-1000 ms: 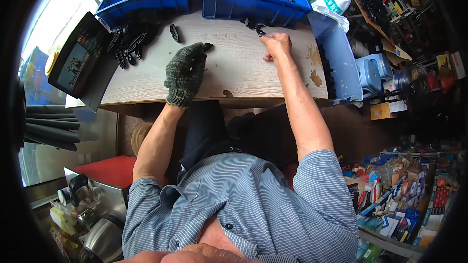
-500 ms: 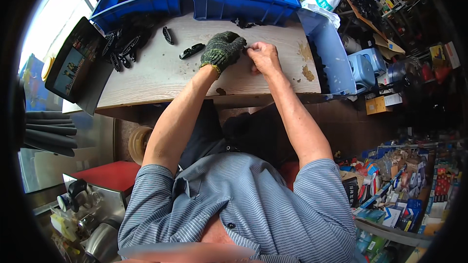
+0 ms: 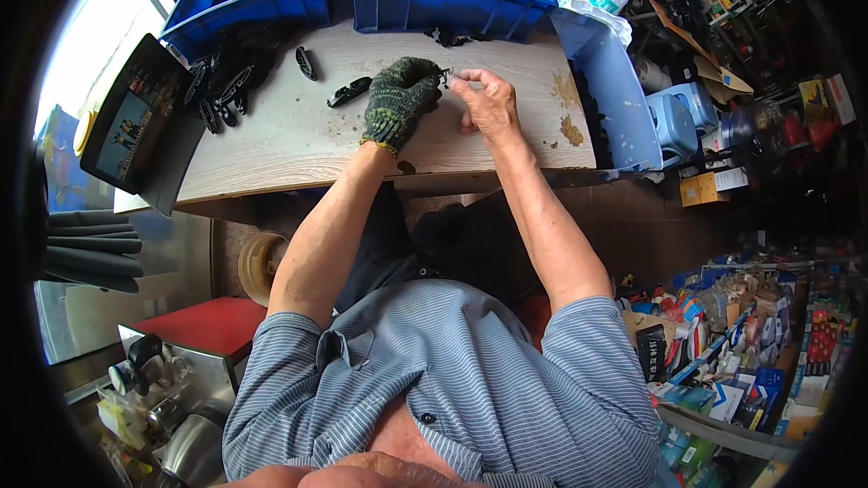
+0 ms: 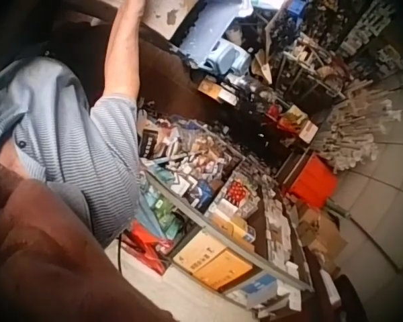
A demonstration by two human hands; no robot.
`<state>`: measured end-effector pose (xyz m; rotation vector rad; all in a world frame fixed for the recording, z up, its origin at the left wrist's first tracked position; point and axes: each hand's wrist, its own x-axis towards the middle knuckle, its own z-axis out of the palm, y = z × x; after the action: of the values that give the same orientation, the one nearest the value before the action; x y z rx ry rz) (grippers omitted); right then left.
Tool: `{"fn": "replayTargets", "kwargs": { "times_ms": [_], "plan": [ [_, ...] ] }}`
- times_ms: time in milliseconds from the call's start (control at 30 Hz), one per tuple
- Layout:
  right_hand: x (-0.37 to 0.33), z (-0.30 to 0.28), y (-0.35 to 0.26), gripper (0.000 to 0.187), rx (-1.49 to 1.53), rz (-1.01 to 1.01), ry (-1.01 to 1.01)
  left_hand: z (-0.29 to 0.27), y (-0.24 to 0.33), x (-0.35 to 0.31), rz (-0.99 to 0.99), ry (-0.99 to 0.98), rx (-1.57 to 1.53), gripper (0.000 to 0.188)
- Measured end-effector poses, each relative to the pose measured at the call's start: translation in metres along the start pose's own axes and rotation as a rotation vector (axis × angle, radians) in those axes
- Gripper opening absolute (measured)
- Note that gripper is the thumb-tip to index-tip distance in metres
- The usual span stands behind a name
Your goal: Assembling small black plastic components by hand at a workbench.
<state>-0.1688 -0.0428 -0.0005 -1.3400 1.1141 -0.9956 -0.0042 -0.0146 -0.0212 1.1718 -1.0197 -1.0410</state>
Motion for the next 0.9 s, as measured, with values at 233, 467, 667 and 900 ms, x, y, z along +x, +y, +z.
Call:
{"fn": "replayTargets", "kwargs": {
  "times_ms": [233,467,667,900],
  "plan": [
    [0.001,-0.006,0.01,0.031,0.11,-0.049,-0.062,0.006,-0.013,-0.003,0.459,0.031,0.364,0.024],
    [-0.004,-0.006,0.013,0.024,0.183,-0.094,-0.054,-0.001,0.018,-0.009,-0.139,-0.183,-0.238,0.033],
    [-0.006,-0.004,0.01,0.025,0.14,-0.09,-0.053,-0.006,0.013,-0.007,-0.166,-0.183,-0.33,0.027],
    [-0.008,-0.002,0.003,0.03,0.122,-0.064,-0.027,-0.007,0.017,-0.006,-0.187,-0.181,-0.38,0.024]
  ]
}}
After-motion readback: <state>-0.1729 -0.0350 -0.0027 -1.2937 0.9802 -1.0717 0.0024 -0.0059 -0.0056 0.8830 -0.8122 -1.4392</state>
